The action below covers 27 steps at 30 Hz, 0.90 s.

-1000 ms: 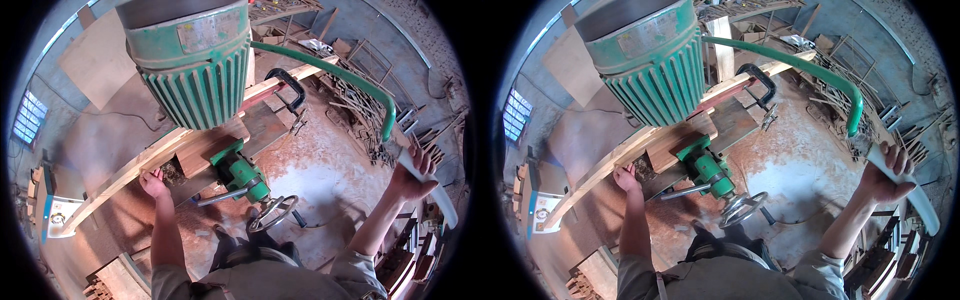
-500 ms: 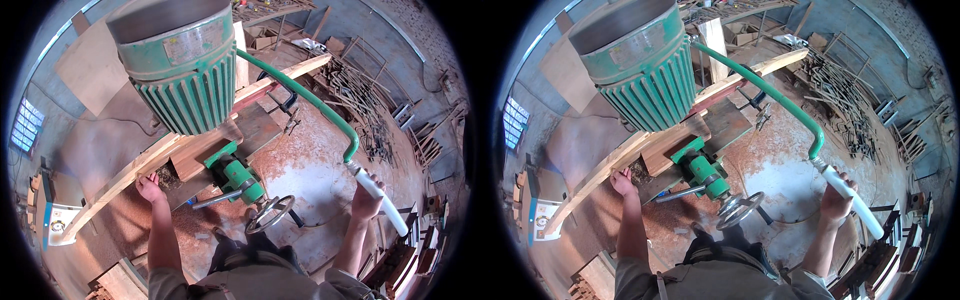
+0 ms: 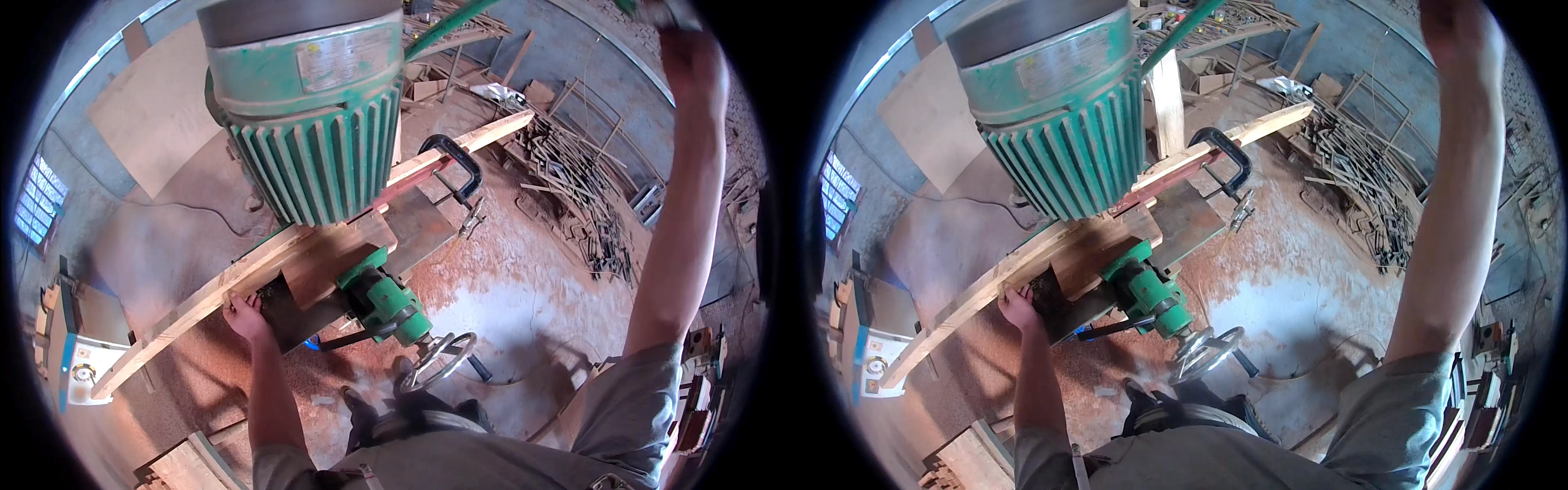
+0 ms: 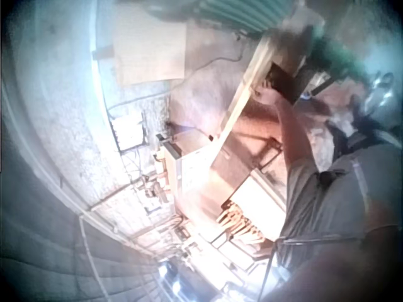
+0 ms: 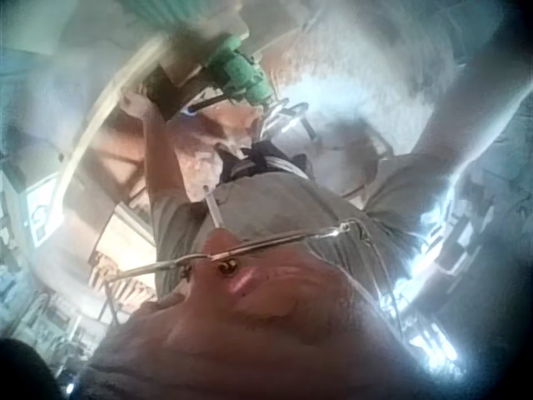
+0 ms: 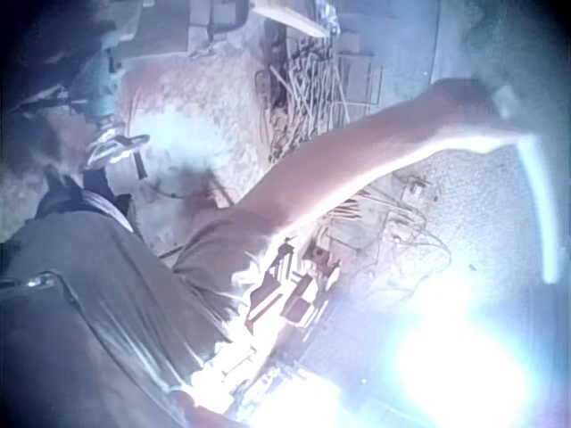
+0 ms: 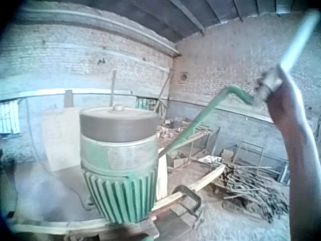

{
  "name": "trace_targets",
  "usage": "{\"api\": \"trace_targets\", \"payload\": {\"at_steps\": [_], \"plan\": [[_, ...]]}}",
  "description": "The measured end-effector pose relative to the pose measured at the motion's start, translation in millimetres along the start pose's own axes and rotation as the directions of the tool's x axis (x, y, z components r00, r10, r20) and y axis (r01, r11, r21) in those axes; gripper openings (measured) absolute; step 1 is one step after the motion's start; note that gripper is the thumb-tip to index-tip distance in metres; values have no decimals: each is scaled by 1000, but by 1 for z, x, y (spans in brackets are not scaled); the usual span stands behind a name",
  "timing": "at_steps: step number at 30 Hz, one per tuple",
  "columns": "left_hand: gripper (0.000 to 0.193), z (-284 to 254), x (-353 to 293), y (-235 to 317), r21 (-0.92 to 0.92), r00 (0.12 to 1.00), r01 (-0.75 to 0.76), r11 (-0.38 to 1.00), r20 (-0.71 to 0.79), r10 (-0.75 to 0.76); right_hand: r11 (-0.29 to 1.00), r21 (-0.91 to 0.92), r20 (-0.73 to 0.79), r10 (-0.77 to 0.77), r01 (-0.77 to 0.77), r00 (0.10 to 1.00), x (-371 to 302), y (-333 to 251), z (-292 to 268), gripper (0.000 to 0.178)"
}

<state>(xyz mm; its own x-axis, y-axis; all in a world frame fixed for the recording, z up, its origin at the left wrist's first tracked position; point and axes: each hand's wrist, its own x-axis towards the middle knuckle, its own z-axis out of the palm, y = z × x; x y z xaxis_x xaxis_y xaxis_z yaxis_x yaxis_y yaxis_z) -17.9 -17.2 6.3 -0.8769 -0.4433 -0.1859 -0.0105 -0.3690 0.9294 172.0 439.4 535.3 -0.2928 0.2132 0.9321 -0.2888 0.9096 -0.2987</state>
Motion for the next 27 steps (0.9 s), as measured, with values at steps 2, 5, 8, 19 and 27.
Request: {"api": "trace_targets", "payload": {"at_steps": [2,5,8,19,27], "plan": [[30,12,-5,-1,-36,1000,14,999,19,-14,904,-421,127,-19,72,992,-4,29,-6,37],[28,-24,1,8,-38,993,-41,998,-112,37,872,65,510,389,-485,767,-160,-37,116,38],[27,-1,-2,-4,-66,999,-11,998,-53,8,823,1,979,115,-568,169,-302,-78,167,55],[26,-11,0,-3,7,990,10,1000,-143,-9,-647,334,911,407,-686,59,-401,40,138,34],[26,-36,17,33,-190,978,138,972,-127,-164,475,-129,512,784,-870,352,-423,57,87,29]]}}
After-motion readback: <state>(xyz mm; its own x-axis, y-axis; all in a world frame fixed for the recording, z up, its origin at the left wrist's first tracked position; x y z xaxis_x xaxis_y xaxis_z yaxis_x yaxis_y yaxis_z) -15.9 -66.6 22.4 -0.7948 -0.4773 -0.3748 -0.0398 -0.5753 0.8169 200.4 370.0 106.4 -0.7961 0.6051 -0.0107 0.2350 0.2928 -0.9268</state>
